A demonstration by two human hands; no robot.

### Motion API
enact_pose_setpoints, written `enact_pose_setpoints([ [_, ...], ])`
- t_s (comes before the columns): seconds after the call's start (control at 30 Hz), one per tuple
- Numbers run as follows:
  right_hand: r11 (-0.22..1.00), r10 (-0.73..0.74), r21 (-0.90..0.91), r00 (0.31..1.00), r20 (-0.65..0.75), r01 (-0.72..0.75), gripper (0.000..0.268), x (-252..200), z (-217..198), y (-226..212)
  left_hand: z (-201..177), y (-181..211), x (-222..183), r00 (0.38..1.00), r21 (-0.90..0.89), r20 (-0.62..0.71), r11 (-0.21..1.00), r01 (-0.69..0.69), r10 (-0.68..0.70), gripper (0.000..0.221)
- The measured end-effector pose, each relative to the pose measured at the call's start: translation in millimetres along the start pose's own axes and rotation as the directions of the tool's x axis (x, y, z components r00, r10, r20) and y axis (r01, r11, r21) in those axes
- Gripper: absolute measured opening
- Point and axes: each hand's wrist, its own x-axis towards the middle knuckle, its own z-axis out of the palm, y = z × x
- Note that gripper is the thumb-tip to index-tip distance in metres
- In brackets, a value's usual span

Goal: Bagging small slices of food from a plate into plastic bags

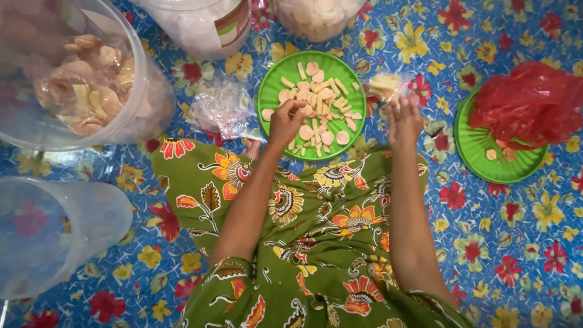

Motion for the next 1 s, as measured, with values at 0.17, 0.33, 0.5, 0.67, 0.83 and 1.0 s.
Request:
enact_pose_setpoints([
  [0.17,0.987,0.159,0.016,0.983,0.087,-0.161,0.037,-1.9,-36.1,63.6,3.4,-16.0,6.9,1.000,0.016,0.018,1.000,-0.018,0.018,0.023],
  [0.33,0.962,0.175,-0.223,0.982,0.069,-0.156,0.029,-46.7,-2.3,54.4,-32.1,31.6,7.6,0.999,0.071,0.028,0.997,-0.039,0.037,0.022],
  [0.5,0.955,0.189,-0.249,0.978,0.090,-0.162,0.028,-49.9,1.4,47.2,-107.3,30.2,53.2,0.967,0.618,-0.116,0.779,-0.107,0.225,0.010],
  [0.67,0.945,0.232,-0.247,0.972,0.039,-0.216,0.026,-59.7,17.4,35.6,-137.5,-13.9,76.9,0.946,0.790,-0.283,0.521,0.324,-0.159,0.024],
  [0.83,0.940,0.205,-0.296,0.974,0.101,-0.167,0.027,-57.7,14.0,40.0,-120.8,-13.3,69.1,0.934,0.826,-0.291,0.439,0.354,-0.207,0.044],
  [1.0,0.937,0.221,-0.300,0.968,0.118,-0.177,0.026,-59.1,16.8,36.9,-127.7,-55.8,78.0,0.952,0.812,-0.279,0.498,0.305,-0.128,0.023],
])
